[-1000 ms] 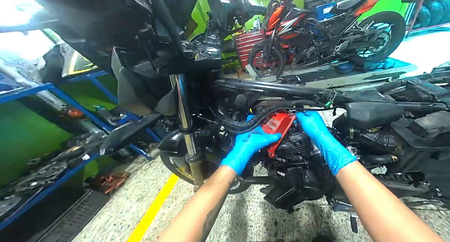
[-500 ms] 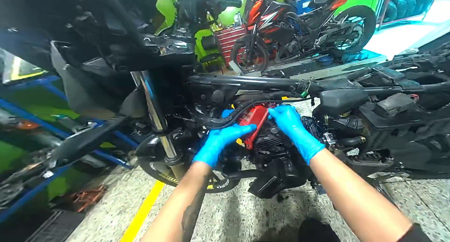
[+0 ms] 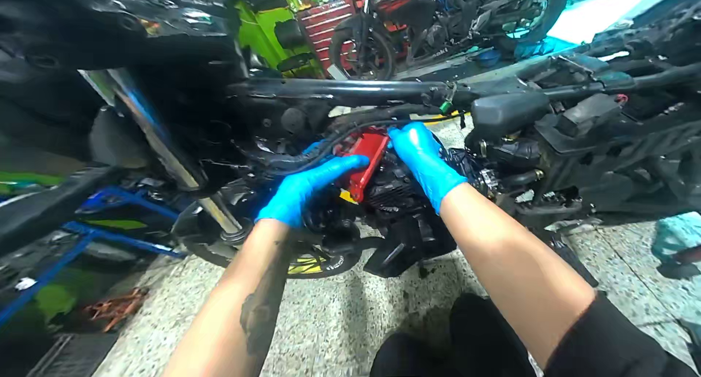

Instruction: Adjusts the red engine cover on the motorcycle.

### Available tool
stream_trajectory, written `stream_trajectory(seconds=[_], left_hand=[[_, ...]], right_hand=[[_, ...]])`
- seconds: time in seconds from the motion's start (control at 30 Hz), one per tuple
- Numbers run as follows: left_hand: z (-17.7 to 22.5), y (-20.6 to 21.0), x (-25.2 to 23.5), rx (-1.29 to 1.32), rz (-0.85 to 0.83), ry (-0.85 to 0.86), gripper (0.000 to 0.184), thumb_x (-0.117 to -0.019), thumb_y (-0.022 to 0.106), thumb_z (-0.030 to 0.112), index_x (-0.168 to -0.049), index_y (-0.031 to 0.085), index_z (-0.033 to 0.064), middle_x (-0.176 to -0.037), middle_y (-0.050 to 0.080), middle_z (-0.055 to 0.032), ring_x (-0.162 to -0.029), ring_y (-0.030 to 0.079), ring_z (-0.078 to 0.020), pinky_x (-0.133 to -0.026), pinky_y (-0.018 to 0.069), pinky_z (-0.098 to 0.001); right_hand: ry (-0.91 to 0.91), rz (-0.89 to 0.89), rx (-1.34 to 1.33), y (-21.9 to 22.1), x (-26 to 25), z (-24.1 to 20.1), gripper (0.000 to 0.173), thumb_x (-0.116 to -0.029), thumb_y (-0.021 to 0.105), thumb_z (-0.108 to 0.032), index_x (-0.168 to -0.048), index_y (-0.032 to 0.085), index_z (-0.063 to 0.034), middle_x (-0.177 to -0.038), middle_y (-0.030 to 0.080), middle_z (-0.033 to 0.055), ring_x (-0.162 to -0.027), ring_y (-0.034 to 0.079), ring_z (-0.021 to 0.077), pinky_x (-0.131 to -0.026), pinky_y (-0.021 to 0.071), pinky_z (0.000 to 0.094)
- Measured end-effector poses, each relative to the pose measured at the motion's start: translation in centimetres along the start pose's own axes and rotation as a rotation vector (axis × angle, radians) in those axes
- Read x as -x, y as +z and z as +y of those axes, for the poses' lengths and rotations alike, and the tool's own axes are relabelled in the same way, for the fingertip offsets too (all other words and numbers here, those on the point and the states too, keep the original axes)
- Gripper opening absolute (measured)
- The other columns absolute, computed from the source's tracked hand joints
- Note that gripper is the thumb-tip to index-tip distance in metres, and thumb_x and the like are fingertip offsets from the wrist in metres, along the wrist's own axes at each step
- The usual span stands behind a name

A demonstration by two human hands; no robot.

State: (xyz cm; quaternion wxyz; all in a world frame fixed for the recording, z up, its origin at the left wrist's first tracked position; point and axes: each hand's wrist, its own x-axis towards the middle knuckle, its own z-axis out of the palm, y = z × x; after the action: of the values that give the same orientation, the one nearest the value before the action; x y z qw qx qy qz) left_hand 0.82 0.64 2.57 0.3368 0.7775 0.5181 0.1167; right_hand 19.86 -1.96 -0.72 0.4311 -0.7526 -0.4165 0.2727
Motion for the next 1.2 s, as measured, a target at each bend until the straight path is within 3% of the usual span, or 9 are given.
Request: stream_trajectory(seconds=[0.07,0.13,0.3,0.5,0.67,0.8,0.97,1.07,1.2], left_hand=[[-0.3,0.3,-0.3,0.001,0.005,-0.011,0.047,-0.1011,0.057,0.045,-0.132,0.063,0.0100,-0.125,0.065,-0.0123,-0.113,0.061,-0.0233,-0.100,0.0475,-0.0493],[-1.8,0.4,-0.8,0.001,0.139,0.092,0.050,-0.0889,0.071,0.048,-0.124,0.067,0.0128,-0.110,0.072,-0.0071,-0.099,0.069,-0.0184,-0.090,0.0562,-0.0449],[-1.1,0.4,-0.5,-0.097,0.176,0.066,0.047,-0.0905,0.072,0.047,-0.120,0.069,0.0099,-0.106,0.072,-0.0087,-0.099,0.068,-0.0204,-0.092,0.0539,-0.0487],[-2.0,-0.6,-1.1,-0.029,0.138,0.176,0.037,-0.0871,0.077,0.037,-0.114,0.071,0.0119,-0.101,0.074,-0.0013,-0.091,0.069,-0.0114,-0.085,0.0573,-0.0369],[-1.9,-0.4,-1.2,-0.081,0.183,0.169,0.043,-0.0837,0.079,0.038,-0.115,0.070,0.0109,-0.100,0.073,-0.0036,-0.092,0.069,-0.0132,-0.086,0.0564,-0.0409],[-2.6,-1.0,-1.4,-0.058,0.175,0.162,0.050,-0.0803,0.081,0.043,-0.120,0.069,0.0152,-0.106,0.073,-0.0004,-0.096,0.069,-0.0106,-0.089,0.0573,-0.0386],[-1.8,-0.7,-0.3,-0.074,0.061,-0.013,0.049,-0.0915,0.067,0.053,-0.123,0.069,0.0147,-0.115,0.071,-0.0053,-0.106,0.067,-0.0175,-0.095,0.0533,-0.0456],[-1.7,-0.4,-0.5,-0.106,0.059,-0.065,0.055,-0.0892,0.064,0.061,-0.121,0.071,0.0163,-0.116,0.071,-0.0062,-0.110,0.066,-0.0212,-0.096,0.0526,-0.0500],[-1.3,0.3,-0.5,-0.159,0.139,-0.067,0.056,-0.0874,0.066,0.063,-0.111,0.073,0.0125,-0.102,0.073,-0.0070,-0.098,0.069,-0.0221,-0.090,0.0526,-0.0531]], right_hand=[[-0.004,0.024,-0.026,0.2,0.3,0.1,0.040,-0.1025,0.053,-0.044,-0.088,0.074,-0.0129,-0.101,0.075,0.0075,-0.106,0.066,0.0287,-0.092,0.0415,0.0608],[-0.030,0.027,-0.064,0.2,0.6,0.6,0.041,-0.1023,0.053,-0.044,-0.084,0.075,-0.0145,-0.098,0.075,0.0053,-0.104,0.065,0.0274,-0.091,0.0421,0.0602],[-0.118,-0.002,-0.108,0.8,-0.3,1.8,0.042,-0.1023,0.054,-0.041,-0.077,0.073,-0.0146,-0.086,0.072,0.0028,-0.092,0.065,0.0238,-0.087,0.0409,0.0582],[-0.133,-0.080,-0.096,0.6,-0.4,1.9,0.043,-0.1027,0.053,-0.042,-0.074,0.072,-0.0158,-0.083,0.072,0.0001,-0.089,0.065,0.0210,-0.086,0.0412,0.0572],[-0.087,-0.144,0.065,-0.3,0.1,0.5,0.042,-0.1046,0.045,-0.038,-0.082,0.069,-0.0138,-0.096,0.072,0.0065,-0.106,0.063,0.0279,-0.090,0.0396,0.0591],[-0.051,-0.151,0.116,-0.1,1.2,-0.4,0.044,-0.1065,0.040,-0.038,-0.089,0.072,-0.0130,-0.107,0.071,0.0091,-0.112,0.061,0.0294,-0.091,0.0405,0.0591],[-0.053,-0.148,0.050,0.1,0.6,0.0,0.040,-0.1041,0.042,-0.036,-0.085,0.067,-0.0102,-0.093,0.070,0.0109,-0.097,0.064,0.0305,-0.079,0.0438,0.0588],[-0.049,-0.151,0.074,0.0,-0.1,-0.1,0.040,-0.1031,0.043,-0.034,-0.080,0.067,-0.0116,-0.088,0.070,0.0085,-0.093,0.064,0.0281,-0.078,0.0426,0.0581],[-0.050,-0.129,0.114,0.2,-0.4,-0.2,0.037,-0.1022,0.045,-0.034,-0.087,0.068,-0.0109,-0.088,0.070,0.0087,-0.089,0.066,0.0274,-0.074,0.0450,0.0565]])
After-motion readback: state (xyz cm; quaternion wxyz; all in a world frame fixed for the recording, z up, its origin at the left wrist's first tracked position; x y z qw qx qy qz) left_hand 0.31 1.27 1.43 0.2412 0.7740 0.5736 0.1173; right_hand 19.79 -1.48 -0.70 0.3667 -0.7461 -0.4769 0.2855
